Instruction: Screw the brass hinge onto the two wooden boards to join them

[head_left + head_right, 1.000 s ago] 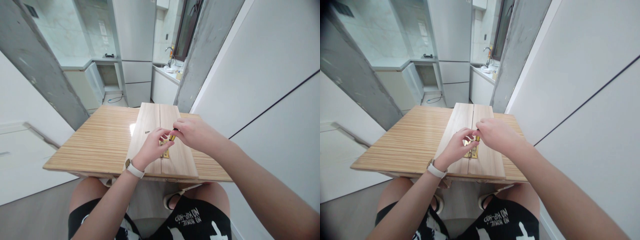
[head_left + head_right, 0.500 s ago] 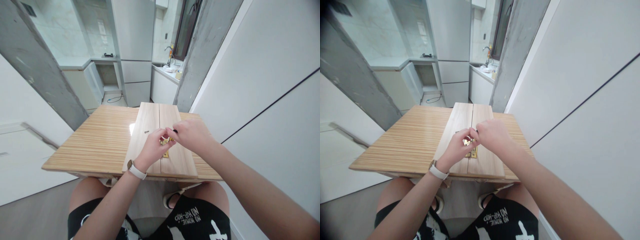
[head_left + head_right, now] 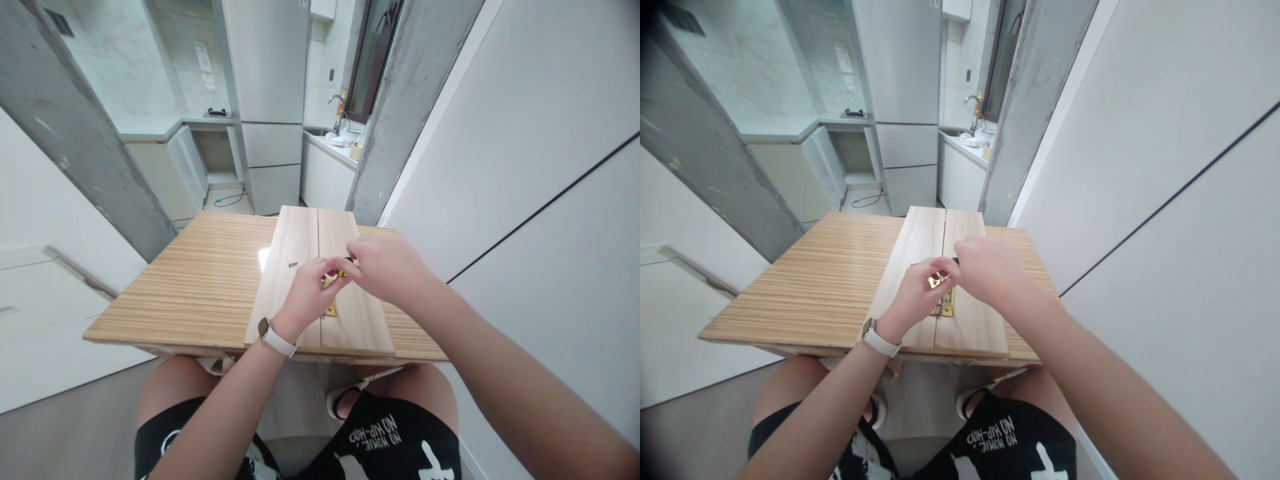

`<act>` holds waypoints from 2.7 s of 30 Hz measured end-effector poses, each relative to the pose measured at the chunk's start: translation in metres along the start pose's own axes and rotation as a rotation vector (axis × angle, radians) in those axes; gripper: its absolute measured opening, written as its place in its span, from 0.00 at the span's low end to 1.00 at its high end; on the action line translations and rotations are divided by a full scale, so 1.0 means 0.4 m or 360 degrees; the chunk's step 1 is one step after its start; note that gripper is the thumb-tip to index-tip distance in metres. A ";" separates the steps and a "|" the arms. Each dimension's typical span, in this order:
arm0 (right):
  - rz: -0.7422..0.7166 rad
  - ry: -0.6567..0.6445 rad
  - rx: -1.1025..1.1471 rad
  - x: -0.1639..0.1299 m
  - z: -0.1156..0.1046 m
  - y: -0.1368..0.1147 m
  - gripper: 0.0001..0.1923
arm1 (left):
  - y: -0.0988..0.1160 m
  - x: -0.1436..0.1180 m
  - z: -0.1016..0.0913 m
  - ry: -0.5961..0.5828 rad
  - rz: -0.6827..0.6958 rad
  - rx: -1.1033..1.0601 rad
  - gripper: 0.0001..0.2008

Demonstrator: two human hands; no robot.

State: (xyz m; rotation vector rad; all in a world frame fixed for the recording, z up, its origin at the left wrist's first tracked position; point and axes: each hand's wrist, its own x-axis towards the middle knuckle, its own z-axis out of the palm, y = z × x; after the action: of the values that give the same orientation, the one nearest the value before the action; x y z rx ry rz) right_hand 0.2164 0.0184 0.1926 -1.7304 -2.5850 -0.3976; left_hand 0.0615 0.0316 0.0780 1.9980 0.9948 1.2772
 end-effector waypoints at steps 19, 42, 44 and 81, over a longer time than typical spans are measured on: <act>-0.0510 -0.0036 0.0410 0.012 0.021 0.067 0.11 | -0.017 0.012 -0.029 -0.0291 -0.0057 -0.0151 0.09; -0.0410 0.0050 0.0084 0.005 0.024 0.044 0.19 | -0.006 -0.001 -0.033 -0.0202 -0.0049 -0.0098 0.09; -0.0368 0.0050 0.0043 0.008 0.029 0.044 0.21 | -0.005 -0.002 -0.034 -0.0213 -0.0051 -0.0096 0.09; -0.0631 -0.0059 0.0596 0.015 0.019 0.070 0.12 | -0.022 -0.003 -0.008 -0.0029 -0.0178 -0.0159 0.04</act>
State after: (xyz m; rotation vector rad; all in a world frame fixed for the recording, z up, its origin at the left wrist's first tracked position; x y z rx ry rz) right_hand 0.2406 0.0355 0.1920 -1.1216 -2.7925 0.1203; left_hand 0.0556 0.0356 0.0720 1.8488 0.9997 1.2225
